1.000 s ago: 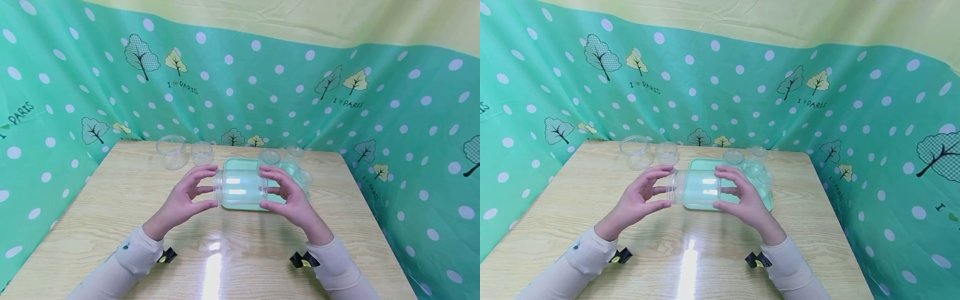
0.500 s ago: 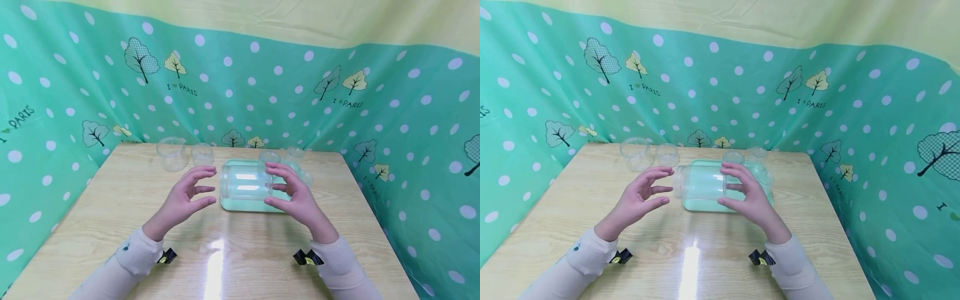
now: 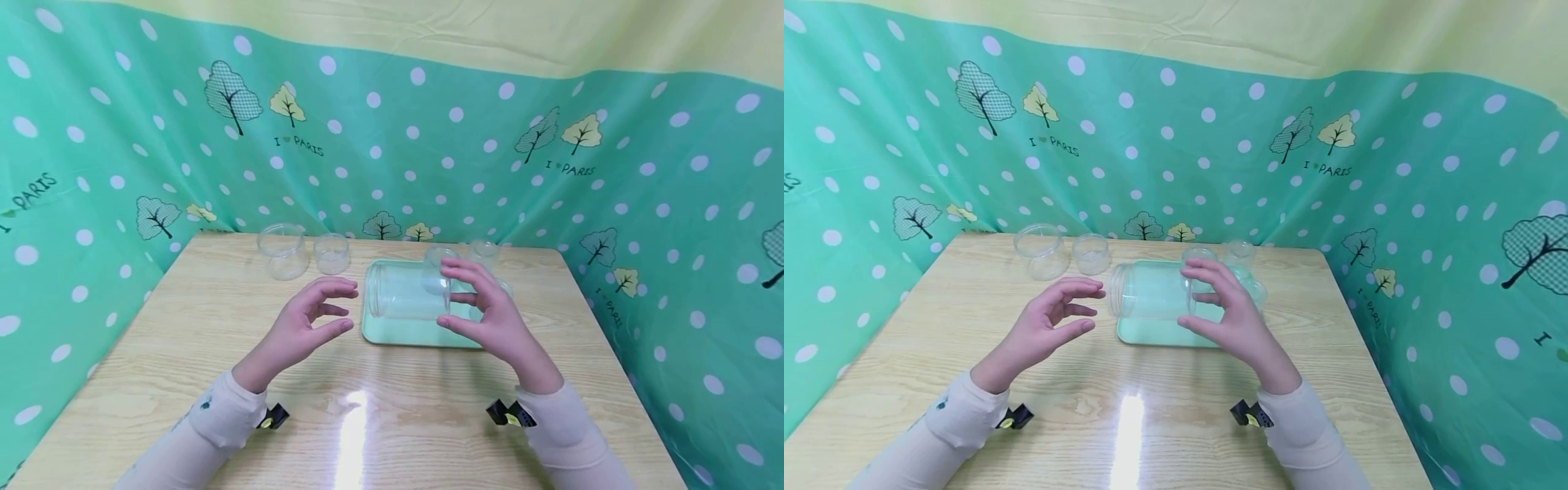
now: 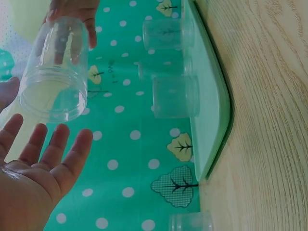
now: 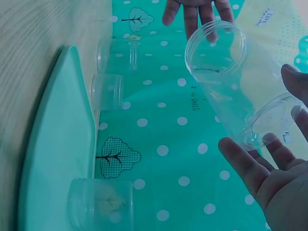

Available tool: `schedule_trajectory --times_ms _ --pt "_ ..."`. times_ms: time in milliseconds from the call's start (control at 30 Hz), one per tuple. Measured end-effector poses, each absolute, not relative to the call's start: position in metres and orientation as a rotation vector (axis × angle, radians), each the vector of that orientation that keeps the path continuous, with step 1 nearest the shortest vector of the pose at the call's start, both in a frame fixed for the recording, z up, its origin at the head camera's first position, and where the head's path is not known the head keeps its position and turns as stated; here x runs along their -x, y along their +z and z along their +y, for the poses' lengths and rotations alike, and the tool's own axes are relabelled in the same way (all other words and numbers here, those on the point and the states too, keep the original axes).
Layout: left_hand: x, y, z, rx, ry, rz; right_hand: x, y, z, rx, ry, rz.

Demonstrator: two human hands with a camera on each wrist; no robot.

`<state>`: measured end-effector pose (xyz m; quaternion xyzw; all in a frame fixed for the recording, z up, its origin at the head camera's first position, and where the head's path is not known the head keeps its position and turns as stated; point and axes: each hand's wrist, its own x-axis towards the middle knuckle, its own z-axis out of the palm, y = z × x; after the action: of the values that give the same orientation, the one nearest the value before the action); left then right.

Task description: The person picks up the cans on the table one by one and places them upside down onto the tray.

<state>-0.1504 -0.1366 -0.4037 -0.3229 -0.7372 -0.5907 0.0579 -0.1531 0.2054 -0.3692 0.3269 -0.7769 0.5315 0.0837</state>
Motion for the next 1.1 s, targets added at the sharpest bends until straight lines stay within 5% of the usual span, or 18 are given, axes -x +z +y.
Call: schedule_trajectory --times_ms 1100 --pt "0.147 -0.415 -0.130 1.233 -1.566 -2.488 0.181 -0.333 0.213 -0.938 1.032 -2.777"
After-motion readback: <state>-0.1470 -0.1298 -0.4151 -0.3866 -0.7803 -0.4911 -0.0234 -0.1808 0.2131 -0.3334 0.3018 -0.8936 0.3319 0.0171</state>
